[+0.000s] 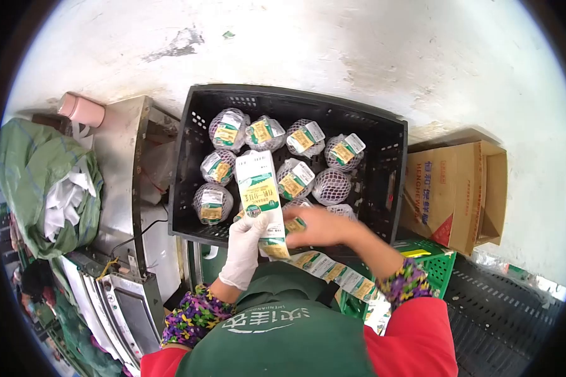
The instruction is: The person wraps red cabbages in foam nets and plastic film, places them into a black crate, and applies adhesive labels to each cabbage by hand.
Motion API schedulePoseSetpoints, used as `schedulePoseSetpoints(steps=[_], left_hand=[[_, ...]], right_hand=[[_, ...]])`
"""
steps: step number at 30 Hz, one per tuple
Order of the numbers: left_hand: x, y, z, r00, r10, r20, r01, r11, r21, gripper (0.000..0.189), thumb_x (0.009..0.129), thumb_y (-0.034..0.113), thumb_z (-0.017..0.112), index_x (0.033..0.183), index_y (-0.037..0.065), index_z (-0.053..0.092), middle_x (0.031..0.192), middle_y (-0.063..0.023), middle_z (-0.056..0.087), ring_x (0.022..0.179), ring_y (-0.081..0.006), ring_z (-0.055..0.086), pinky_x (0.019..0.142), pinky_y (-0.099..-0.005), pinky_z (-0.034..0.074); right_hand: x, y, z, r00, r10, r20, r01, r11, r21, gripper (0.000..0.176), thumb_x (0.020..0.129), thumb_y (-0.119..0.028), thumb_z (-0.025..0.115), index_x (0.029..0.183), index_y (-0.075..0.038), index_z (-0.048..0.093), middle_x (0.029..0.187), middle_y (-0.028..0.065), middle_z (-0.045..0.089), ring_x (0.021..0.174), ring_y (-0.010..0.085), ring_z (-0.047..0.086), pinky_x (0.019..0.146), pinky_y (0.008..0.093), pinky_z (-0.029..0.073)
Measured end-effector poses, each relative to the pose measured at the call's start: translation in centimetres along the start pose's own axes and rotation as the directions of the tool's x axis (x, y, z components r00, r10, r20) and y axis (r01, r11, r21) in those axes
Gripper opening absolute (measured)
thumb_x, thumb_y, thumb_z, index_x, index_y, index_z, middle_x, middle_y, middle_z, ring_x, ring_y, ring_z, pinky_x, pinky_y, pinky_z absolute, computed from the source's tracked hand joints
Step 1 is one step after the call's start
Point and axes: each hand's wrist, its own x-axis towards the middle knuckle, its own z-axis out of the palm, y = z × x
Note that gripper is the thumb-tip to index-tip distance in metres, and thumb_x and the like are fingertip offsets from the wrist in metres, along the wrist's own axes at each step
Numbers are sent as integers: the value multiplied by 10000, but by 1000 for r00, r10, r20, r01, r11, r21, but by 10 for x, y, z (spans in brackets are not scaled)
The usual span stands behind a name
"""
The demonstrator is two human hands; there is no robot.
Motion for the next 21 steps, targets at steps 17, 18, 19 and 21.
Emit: schedulePoseSetpoints(steps=[17, 18, 19, 21], left_hand=[[11, 56, -43, 955, 61, 290, -36, 995, -91, 400, 884, 180, 628, 1231, 28, 497, 1128, -67, 593, 987, -136, 586, 777, -305, 511], [12, 55, -48, 952, 89, 292, -91, 996, -7, 233, 884, 169, 632, 1046, 6, 595, 991, -46, 641, 887, -108, 600, 711, -265, 497], [10, 52, -49, 949, 82, 303, -84, 996, -8, 233, 884, 169, 632, 1046, 6, 595, 991, -46, 641, 887, -108, 600, 711, -265, 497], [-4, 53, -47, 947, -19, 320, -65, 966, 249, 161, 884, 174, 638, 877, 13, 632, 846, -16, 659, 759, -84, 600, 650, -229, 475]], right_hand=[[-37, -57, 158, 889, 374, -264, -381, 924, 29, 310, 842, -273, 585, 1054, -49, 624, 828, 178, 653, 760, 313, 647, 700, 380, 494], [-39, -60, 159, 885, 273, -377, -268, 961, 65, 351, 842, -263, 598, 1109, -36, 589, 918, 176, 646, 834, 289, 641, 757, 364, 490], [-40, -65, 158, 855, 171, -490, -148, 985, 86, 401, 841, -254, 610, 1164, -23, 554, 1008, 174, 639, 907, 266, 635, 815, 347, 486], [-43, -62, 141, 771, 240, -590, -30, 939, 342, 459, 826, -251, 639, 1173, 18, 505, 1060, 154, 614, 957, 212, 606, 854, 333, 470]])
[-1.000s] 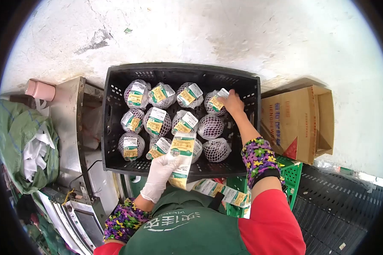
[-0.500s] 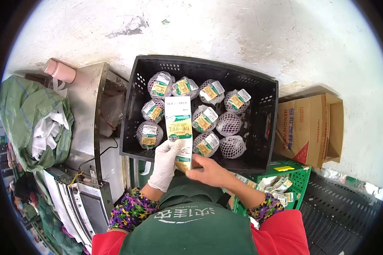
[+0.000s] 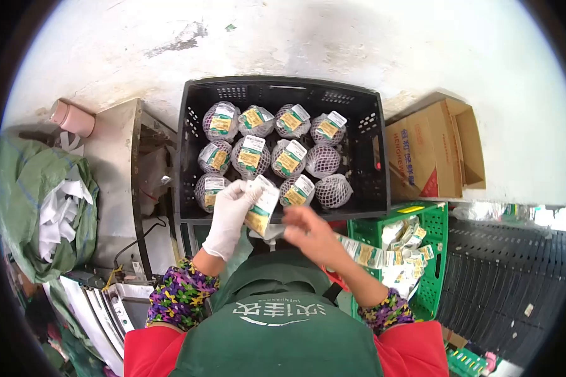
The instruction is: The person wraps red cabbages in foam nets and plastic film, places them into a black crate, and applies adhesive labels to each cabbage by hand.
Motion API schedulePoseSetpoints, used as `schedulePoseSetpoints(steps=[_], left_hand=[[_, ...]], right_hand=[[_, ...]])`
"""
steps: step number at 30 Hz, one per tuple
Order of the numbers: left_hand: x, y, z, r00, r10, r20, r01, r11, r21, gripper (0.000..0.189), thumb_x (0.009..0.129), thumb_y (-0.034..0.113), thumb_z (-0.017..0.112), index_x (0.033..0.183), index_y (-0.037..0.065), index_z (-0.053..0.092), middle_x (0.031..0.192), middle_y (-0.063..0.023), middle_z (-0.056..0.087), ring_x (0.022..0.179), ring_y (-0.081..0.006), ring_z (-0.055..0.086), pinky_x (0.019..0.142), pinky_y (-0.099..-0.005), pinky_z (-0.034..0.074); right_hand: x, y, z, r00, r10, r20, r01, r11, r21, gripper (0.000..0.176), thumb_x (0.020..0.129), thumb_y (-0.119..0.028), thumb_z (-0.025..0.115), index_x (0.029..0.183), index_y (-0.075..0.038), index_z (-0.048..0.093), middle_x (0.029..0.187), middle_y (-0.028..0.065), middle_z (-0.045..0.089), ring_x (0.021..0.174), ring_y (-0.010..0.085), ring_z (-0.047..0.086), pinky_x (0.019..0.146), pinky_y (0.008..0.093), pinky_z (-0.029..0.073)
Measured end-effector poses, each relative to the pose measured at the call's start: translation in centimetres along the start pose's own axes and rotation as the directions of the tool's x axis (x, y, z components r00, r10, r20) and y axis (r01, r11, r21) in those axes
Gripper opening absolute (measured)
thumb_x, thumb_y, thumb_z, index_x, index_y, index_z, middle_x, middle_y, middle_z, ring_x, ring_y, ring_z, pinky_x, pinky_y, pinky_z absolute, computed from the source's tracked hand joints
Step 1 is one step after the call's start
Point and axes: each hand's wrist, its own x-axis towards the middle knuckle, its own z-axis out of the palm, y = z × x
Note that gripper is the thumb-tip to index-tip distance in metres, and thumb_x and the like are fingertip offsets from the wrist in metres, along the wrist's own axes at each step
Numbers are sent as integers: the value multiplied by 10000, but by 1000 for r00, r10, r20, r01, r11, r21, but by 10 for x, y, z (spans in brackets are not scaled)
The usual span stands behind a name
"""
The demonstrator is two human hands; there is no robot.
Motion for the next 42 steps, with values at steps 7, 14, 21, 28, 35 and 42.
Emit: schedulePoseSetpoints(steps=[7, 14, 21, 28, 35, 42], left_hand=[[-27, -21, 28, 958, -204, 203, 181, 975, 129, 249, 863, 169, 667, 671, 33, 588, 650, 12, 596, 583, -42, 521, 552, -217, 448], [-13, -54, 48, 994, 83, -73, -74, 991, 114, 184, 912, 177, 609, 817, 21, 590, 737, 5, 605, 663, -39, 533, 601, -197, 435], [-7, -33, 78, 994, -105, -4, 105, 994, -4, 149, 929, 167, 572, 899, 27, 612, 809, -16, 629, 690, -53, 562, 623, -228, 476], [-24, -51, 81, 882, -362, 303, 373, 928, 23, 261, 888, 131, 616, 1108, -6, 585, 1002, -30, 643, 839, -81, 612, 733, -241, 507], [-14, -65, 76, 982, -184, 42, 185, 982, -40, 111, 886, 103, 621, 956, 18, 633, 865, -28, 665, 745, -75, 618, 628, -225, 504], [-8, -29, 87, 995, 16, -96, -24, 996, -84, 145, 885, 62, 604, 1019, 9, 612, 896, -14, 651, 789, -70, 601, 704, -229, 497]], right_hand=[[25, -36, -48, 998, -27, 54, 44, 933, -357, 219, 832, -220, 621, 911, -20, 580, 733, 72, 611, 688, 164, 582, 637, 308, 459], [26, -25, -61, 967, 162, 198, -78, 924, -374, 446, 835, -412, 581, 954, 18, 590, 815, 176, 650, 719, 284, 632, 648, 385, 475], [30, -25, -73, 990, 111, 86, -71, 923, -379, 337, 802, -327, 590, 879, 1, 590, 722, 159, 616, 666, 296, 606, 630, 388, 454], [73, -9, -151, 997, -64, -48, 26, 826, -564, 150, 815, -160, 632, 839, -13, 625, 732, 103, 625, 673, 158, 592, 628, 308, 467], [65, -2, -128, 927, 180, 330, -159, 983, -89, 190, 903, -166, 595, 978, 7, 574, 856, 20, 616, 781, 84, 550, 734, 253, 467], [44, -19, -92, 955, 104, 279, -81, 992, -94, 221, 832, -163, 634, 954, -4, 539, 808, 22, 570, 711, 87, 503, 647, 263, 429]])
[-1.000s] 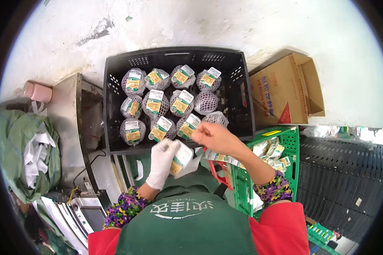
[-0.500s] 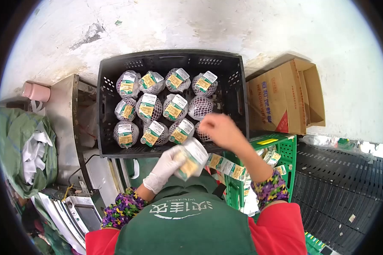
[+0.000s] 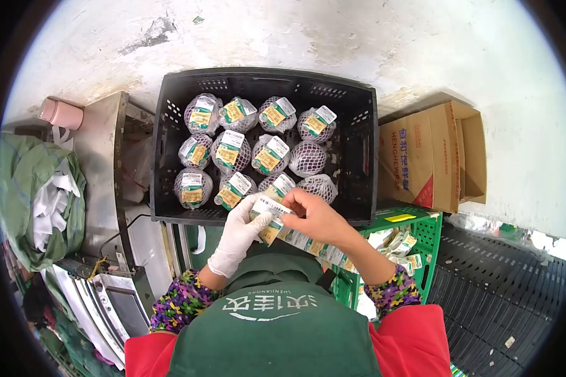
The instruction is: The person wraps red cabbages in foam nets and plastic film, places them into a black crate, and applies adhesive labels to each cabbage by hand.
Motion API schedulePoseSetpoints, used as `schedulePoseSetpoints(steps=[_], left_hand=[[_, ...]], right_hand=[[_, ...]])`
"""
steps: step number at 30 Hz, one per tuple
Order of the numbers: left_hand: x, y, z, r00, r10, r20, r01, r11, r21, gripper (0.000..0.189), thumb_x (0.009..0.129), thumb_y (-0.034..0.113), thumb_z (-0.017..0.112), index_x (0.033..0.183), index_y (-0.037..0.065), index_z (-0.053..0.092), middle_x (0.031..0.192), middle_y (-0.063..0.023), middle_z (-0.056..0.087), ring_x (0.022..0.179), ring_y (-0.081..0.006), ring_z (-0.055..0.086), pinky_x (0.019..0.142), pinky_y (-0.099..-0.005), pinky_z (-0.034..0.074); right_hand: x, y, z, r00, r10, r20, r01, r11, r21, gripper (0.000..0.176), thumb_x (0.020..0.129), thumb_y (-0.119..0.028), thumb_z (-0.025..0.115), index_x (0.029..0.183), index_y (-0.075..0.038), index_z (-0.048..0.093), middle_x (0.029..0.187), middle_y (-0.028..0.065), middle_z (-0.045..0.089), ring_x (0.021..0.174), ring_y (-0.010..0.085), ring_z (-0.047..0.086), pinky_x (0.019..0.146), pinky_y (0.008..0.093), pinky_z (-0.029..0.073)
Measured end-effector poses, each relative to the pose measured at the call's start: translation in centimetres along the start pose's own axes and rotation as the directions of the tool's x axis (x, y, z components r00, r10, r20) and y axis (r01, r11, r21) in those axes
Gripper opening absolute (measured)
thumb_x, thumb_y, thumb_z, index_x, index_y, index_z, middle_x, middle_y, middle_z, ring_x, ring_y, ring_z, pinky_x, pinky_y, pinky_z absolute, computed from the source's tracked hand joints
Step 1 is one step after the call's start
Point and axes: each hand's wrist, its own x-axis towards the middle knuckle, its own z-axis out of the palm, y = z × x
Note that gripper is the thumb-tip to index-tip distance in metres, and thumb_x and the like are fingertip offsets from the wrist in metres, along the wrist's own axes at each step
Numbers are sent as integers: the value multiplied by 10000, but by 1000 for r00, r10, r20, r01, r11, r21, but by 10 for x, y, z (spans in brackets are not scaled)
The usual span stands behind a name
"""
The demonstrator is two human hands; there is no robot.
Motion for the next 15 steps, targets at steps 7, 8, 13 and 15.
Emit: schedulePoseSetpoints(steps=[7, 8, 13, 15], left_hand=[[3, -5, -20, 997, -1, 81, -2, 999, 38, 130, 861, 14, 613, 986, -7, 643, 907, -33, 658, 806, -88, 605, 741, -239, 498], [3, -4, -19, 997, -1, 82, -2, 999, 38, 130, 861, 14, 613, 986, -7, 643, 907, -33, 658, 806, -88, 605, 741, -239, 498], [1, 8, -22, 998, -9, 57, 5, 997, 72, 131, 854, 4, 619, 982, -21, 633, 918, -57, 662, 831, -100, 612, 772, -247, 490], [2, 9, -25, 992, 38, 121, -59, 982, 181, 118, 852, 4, 624, 967, -20, 639, 896, -44, 657, 817, -86, 599, 757, -234, 486]], right_hand=[[-2, 10, 12, 998, -4, -61, 5, 1000, 25, 220, 830, -149, 610, 967, 0, 523, 759, 12, 521, 692, 89, 476, 641, 267, 420], [-2, 11, 14, 998, -4, -62, 6, 1000, 26, 220, 830, -149, 610, 967, 0, 523, 759, 12, 521, 692, 89, 476, 641, 267, 420], [-9, 3, 20, 993, -75, -86, 73, 997, -30, 234, 845, -142, 599, 1016, 9, 546, 811, 35, 574, 736, 96, 518, 685, 275, 443], [-6, -2, 19, 991, -100, -86, 103, 994, 23, 233, 848, -152, 604, 1006, 12, 554, 817, 42, 588, 743, 99, 531, 692, 280, 450]])
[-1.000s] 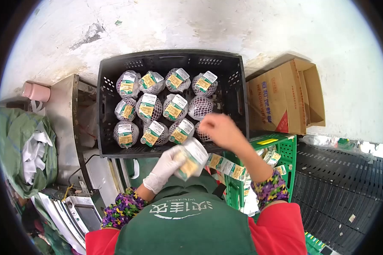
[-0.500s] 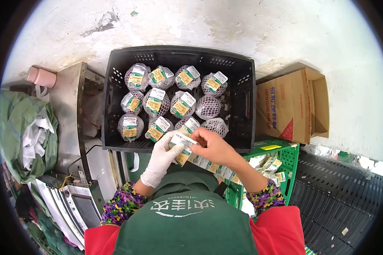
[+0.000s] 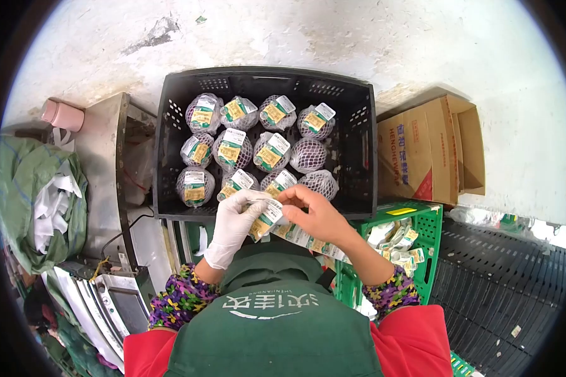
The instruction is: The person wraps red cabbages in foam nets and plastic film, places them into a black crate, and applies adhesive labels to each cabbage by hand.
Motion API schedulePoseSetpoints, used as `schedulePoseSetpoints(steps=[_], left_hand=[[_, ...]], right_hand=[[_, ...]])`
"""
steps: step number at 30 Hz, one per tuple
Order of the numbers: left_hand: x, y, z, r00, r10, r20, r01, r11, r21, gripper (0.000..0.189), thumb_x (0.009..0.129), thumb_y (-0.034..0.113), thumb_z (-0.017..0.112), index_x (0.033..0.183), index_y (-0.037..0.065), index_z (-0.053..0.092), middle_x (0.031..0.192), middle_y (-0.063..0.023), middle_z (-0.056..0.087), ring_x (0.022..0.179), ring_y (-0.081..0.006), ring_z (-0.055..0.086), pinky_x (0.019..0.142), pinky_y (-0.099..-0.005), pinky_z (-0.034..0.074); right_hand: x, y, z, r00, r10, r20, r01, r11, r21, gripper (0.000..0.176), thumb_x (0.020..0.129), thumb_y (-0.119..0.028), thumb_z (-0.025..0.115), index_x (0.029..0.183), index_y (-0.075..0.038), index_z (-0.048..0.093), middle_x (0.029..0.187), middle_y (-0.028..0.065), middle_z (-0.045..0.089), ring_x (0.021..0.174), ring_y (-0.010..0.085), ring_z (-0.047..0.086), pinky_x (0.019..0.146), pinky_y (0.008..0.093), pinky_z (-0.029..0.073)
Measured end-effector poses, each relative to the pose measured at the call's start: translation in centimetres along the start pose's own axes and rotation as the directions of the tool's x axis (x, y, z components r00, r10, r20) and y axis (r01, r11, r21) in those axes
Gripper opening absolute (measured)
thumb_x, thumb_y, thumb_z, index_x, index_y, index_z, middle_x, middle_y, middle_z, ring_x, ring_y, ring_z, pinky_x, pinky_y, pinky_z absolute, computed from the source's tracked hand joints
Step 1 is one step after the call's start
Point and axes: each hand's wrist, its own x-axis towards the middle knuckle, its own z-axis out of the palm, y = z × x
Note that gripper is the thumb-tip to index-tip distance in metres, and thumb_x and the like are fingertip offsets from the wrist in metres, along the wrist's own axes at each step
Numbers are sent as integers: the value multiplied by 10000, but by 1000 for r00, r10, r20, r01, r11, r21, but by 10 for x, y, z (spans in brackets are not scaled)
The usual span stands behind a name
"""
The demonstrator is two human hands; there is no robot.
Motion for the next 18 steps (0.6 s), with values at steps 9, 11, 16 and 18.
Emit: schedulePoseSetpoints(steps=[9, 11, 16, 18], left_hand=[[-12, -2, -8, 972, -194, 134, 206, 975, -85, 138, 817, 73, 701, 907, -13, 644, 877, -31, 661, 790, -59, 595, 695, -219, 495], [-16, -8, -15, 959, -215, 187, 239, 964, -116, 235, 831, 169, 706, 957, -17, 636, 922, -38, 662, 816, -64, 605, 690, -221, 504], [-21, 7, -6, 902, -254, 348, 361, 887, -289, 385, 832, 236, 694, 1103, -16, 585, 967, -31, 653, 848, -80, 610, 767, -245, 503], [-23, 17, 3, 917, -228, 328, 333, 889, -314, 370, 829, 208, 697, 1099, -17, 586, 972, -34, 653, 857, -82, 610, 781, -252, 502]], right_hand=[[9, -9, -9, 994, 10, 110, -2, 997, -74, 174, 861, -150, 623, 829, 11, 566, 705, 22, 565, 668, 84, 498, 609, 266, 421], [9, -6, -8, 997, 6, 76, -6, 1000, -4, 162, 864, -144, 626, 826, -1, 560, 700, 6, 544, 657, 71, 467, 599, 251, 403], [10, -2, -11, 994, -4, 106, -12, 989, 147, 147, 891, -134, 618, 832, -25, 540, 723, -48, 498, 671, 28, 420, 602, 212, 368], [9, -6, -9, 999, -36, 20, 33, 992, 118, 141, 895, -131, 614, 834, -26, 541, 726, -50, 497, 673, 22, 419, 602, 204, 365]])
